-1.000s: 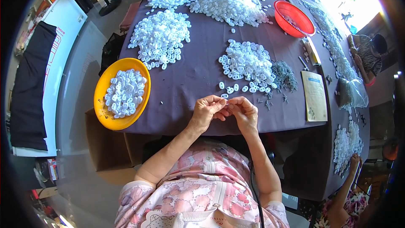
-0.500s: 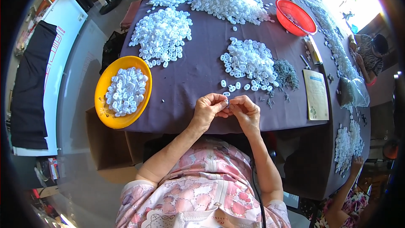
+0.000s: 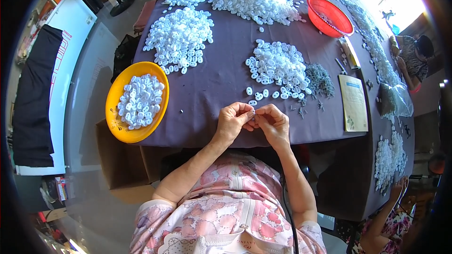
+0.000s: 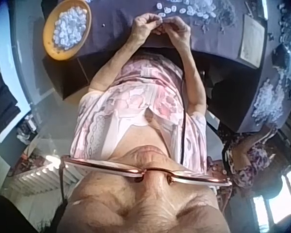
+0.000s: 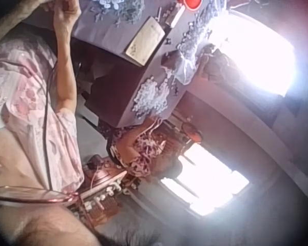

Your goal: The person sorts small white plastic components by hand at a table.

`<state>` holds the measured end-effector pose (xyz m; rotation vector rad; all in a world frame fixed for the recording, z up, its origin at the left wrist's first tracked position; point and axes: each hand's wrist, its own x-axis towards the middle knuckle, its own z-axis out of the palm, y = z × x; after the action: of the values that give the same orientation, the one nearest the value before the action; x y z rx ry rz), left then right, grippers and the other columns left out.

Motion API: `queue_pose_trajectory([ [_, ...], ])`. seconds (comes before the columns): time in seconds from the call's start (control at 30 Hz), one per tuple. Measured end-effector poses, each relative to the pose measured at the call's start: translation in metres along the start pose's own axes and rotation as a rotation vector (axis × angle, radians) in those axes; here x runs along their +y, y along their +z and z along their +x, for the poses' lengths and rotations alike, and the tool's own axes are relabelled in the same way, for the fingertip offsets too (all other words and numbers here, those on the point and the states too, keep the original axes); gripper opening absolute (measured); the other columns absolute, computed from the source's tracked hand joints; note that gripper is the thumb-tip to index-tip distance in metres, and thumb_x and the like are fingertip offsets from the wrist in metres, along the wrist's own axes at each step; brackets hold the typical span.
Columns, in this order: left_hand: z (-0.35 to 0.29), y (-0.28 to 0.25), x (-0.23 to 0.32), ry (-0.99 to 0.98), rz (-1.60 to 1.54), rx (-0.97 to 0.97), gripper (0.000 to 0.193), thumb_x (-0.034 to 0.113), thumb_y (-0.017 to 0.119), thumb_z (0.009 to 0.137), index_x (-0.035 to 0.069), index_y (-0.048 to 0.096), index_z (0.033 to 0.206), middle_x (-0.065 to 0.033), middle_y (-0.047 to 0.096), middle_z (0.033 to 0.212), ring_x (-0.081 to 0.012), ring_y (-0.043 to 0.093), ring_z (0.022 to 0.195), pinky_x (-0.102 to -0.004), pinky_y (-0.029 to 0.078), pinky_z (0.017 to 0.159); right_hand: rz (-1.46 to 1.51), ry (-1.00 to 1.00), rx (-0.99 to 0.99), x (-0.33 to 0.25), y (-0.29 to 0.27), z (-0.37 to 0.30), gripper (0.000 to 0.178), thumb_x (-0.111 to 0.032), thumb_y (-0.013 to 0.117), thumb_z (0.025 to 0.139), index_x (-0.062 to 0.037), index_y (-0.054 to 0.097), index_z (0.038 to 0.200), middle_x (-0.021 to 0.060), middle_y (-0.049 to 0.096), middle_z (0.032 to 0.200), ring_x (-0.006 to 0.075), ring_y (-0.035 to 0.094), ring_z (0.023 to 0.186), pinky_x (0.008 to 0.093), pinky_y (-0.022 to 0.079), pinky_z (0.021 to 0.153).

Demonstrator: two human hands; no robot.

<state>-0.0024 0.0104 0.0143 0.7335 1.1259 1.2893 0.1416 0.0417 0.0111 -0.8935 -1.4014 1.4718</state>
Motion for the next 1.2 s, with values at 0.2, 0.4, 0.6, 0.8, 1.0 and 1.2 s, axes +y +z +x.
queue_pose_trajectory([
  [0.2, 0.0, -0.002, 0.0, 0.002, 0.003, -0.003, 0.01, 0.007, 0.061, 0.089, -0.001, 0.06, 0.094, -0.0079, 0.065, 0.076, -0.0147, 0.065, 0.062, -0.0232, 0.053, 0.053, -0.014, 0.007, 0.0, 0.001, -0.001, 0.0, 0.007, 0.006, 0.06, 0.085, -0.0004, 0.06, 0.087, -0.0001, 0.061, 0.08, 0.0054, 0.06, 0.072, 0.0202, 0.051, 0.063],
  [0.4, 0.001, -0.002, 0.0, 0.0, 0.023, -0.013, 0.009, 0.007, 0.061, 0.089, -0.001, 0.06, 0.093, -0.0072, 0.065, 0.075, -0.0142, 0.065, 0.063, -0.0232, 0.053, 0.054, -0.062, -0.026, -0.003, 0.006, -0.001, 0.0, 0.008, 0.007, 0.06, 0.084, -0.0006, 0.06, 0.087, 0.0003, 0.061, 0.079, 0.0057, 0.06, 0.071, 0.0205, 0.051, 0.063],
  [0.6, 0.001, -0.005, -0.002, 0.008, 0.051, -0.02, 0.008, 0.007, 0.061, 0.089, 0.0, 0.061, 0.093, -0.0058, 0.064, 0.075, -0.0122, 0.063, 0.061, -0.0227, 0.052, 0.053, -0.04, 0.008, 0.001, 0.001, 0.001, 0.0, 0.008, 0.008, 0.061, 0.083, 0.0003, 0.06, 0.087, 0.0014, 0.061, 0.077, 0.0061, 0.06, 0.07, 0.0202, 0.051, 0.061],
  [0.8, -0.001, -0.005, -0.001, 0.06, 0.174, -0.016, 0.007, 0.006, 0.062, 0.088, 0.0, 0.062, 0.091, -0.0043, 0.064, 0.074, -0.0093, 0.061, 0.058, -0.0217, 0.051, 0.05, -0.077, 0.073, -0.025, 0.002, -0.001, -0.002, 0.01, 0.008, 0.059, 0.084, -0.0007, 0.06, 0.089, 0.0022, 0.064, 0.079, 0.0071, 0.061, 0.07, 0.0206, 0.052, 0.061],
  [1.0, 0.0, -0.01, 0.002, 0.015, 0.248, -0.083, 0.007, 0.006, 0.063, 0.087, -0.001, 0.062, 0.09, -0.0049, 0.064, 0.074, -0.0088, 0.06, 0.058, -0.0218, 0.051, 0.049, -0.048, 0.105, -0.062, 0.001, -0.004, 0.0, 0.011, 0.009, 0.06, 0.082, -0.0007, 0.058, 0.086, 0.0014, 0.062, 0.075, 0.007, 0.06, 0.067, 0.0204, 0.051, 0.058],
  [1.2, -0.001, -0.006, 0.0, 0.019, 0.157, -0.013, 0.008, 0.006, 0.061, 0.088, -0.002, 0.061, 0.092, -0.0069, 0.065, 0.076, -0.0119, 0.064, 0.063, -0.0238, 0.055, 0.054, -0.117, 0.048, -0.008, 0.005, 0.001, 0.0, 0.008, 0.006, 0.062, 0.082, 0.0002, 0.059, 0.087, 0.0024, 0.063, 0.078, 0.0065, 0.06, 0.069, 0.0212, 0.051, 0.06],
])
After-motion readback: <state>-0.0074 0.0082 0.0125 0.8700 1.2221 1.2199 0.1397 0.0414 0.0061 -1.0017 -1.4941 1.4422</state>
